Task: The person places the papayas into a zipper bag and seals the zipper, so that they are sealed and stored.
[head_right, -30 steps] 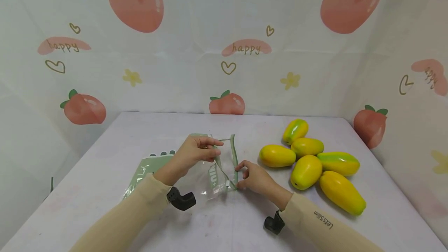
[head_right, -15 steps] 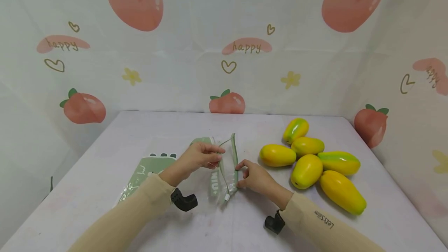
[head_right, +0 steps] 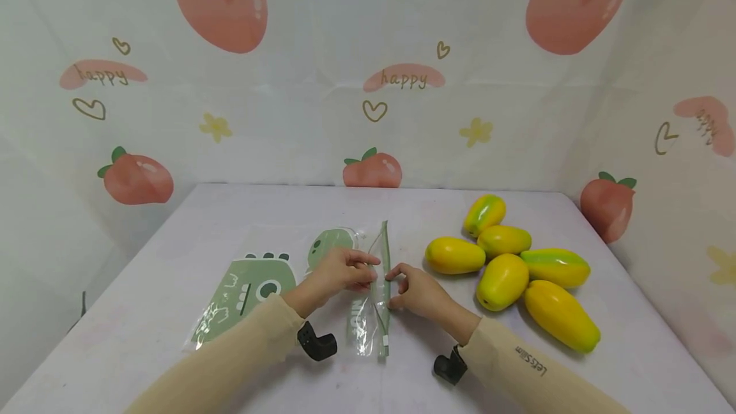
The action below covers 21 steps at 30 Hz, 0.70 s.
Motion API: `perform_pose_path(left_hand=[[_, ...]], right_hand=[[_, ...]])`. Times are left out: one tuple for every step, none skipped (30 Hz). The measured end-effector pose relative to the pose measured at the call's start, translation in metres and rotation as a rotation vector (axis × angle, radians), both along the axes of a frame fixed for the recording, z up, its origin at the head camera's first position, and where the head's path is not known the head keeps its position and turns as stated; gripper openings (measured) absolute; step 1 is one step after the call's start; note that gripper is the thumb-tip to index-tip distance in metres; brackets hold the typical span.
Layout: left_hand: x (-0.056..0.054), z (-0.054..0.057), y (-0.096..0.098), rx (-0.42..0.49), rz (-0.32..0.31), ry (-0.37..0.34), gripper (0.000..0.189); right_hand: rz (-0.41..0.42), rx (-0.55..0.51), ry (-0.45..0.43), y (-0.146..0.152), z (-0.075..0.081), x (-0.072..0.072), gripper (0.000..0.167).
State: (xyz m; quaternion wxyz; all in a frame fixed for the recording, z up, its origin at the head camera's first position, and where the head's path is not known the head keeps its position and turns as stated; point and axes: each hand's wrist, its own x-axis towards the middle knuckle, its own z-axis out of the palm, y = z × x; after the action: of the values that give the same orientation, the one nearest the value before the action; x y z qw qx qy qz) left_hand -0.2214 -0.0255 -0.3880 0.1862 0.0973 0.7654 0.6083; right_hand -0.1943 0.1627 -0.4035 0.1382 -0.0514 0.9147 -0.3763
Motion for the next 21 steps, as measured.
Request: perform_pose_path(left_hand=[[0.000, -0.001, 0.000, -0.001, 0.000, 0.002, 0.031], [0.000, -0.002, 0.001, 0.004, 0.000, 0.000, 0.032], [0.001, -0.003, 0.001, 0.010, -0.002, 0.000, 0.032], [0.001, -0.003, 0.001, 0.017, -0.006, 0.004, 0.032], [0.001, -0.004, 0.001, 0.019, -0.012, 0.008, 0.032], [0.001, -0.005, 0.000, 0.025, -0.020, 0.012, 0.032], [0.001, -0.006, -0.001, 0.033, -0.032, 0.017, 0.032], [0.001, -0.006, -0.001, 0.040, -0.047, 0.020, 0.032], [0.001, -0.006, -0.002, 0.043, -0.067, 0.029, 0.033], [0.001, -0.006, -0.004, 0.047, -0.088, 0.038, 0.033], [0.001, -0.006, -0.005, 0.049, -0.110, 0.047, 0.035], [0.001, -0.006, -0.006, 0.055, -0.129, 0.057, 0.036], [0.001, -0.006, -0.007, 0.056, -0.149, 0.065, 0.037], [0.001, -0.005, -0.008, 0.052, -0.163, 0.073, 0.038], [0.000, -0.005, -0.009, 0.048, -0.173, 0.081, 0.038], [0.000, -0.004, -0.010, 0.046, -0.176, 0.086, 0.038], [-0.001, -0.004, -0.010, 0.043, -0.177, 0.086, 0.038], [-0.001, -0.003, -0.011, 0.043, -0.175, 0.086, 0.037], [-0.001, -0.003, -0.011, 0.042, -0.172, 0.085, 0.036], [-0.001, -0.003, -0.011, 0.042, -0.168, 0.084, 0.035], [-0.001, -0.002, -0.011, 0.047, -0.166, 0.084, 0.034]], right_hand=[[-0.001, 0.001, -0.002, 0.000, 0.001, 0.000, 0.042], [-0.002, 0.004, -0.005, 0.000, 0.001, 0.001, 0.042], [-0.002, 0.005, -0.004, -0.001, 0.002, 0.001, 0.042], [-0.001, 0.005, -0.005, -0.001, 0.002, 0.001, 0.042], [-0.002, 0.007, -0.007, -0.001, 0.003, 0.001, 0.043], [-0.001, 0.008, -0.010, -0.002, 0.003, 0.001, 0.043], [-0.001, 0.009, -0.011, -0.002, 0.004, 0.001, 0.043], [0.000, 0.009, -0.011, -0.002, 0.004, 0.001, 0.043], [0.001, 0.008, -0.011, -0.002, 0.004, 0.001, 0.043], [0.001, 0.008, -0.013, -0.002, 0.004, 0.001, 0.043], [-0.001, 0.008, -0.013, -0.002, 0.004, 0.001, 0.043], [-0.002, 0.005, -0.013, -0.002, 0.004, 0.001, 0.043], [-0.004, 0.004, -0.014, -0.002, 0.003, 0.001, 0.043], [-0.006, 0.003, -0.014, -0.002, 0.003, 0.001, 0.043], [-0.007, 0.003, -0.015, -0.002, 0.003, 0.001, 0.043], [-0.007, 0.003, -0.014, -0.002, 0.003, 0.001, 0.044], [-0.007, 0.001, -0.013, -0.002, 0.003, 0.001, 0.044], [-0.006, -0.001, -0.012, -0.002, 0.003, 0.001, 0.044], [-0.006, -0.002, -0.013, -0.002, 0.003, 0.001, 0.044], [-0.006, -0.005, -0.012, -0.002, 0.003, 0.001, 0.044], [-0.004, -0.005, -0.012, -0.002, 0.003, 0.001, 0.043]])
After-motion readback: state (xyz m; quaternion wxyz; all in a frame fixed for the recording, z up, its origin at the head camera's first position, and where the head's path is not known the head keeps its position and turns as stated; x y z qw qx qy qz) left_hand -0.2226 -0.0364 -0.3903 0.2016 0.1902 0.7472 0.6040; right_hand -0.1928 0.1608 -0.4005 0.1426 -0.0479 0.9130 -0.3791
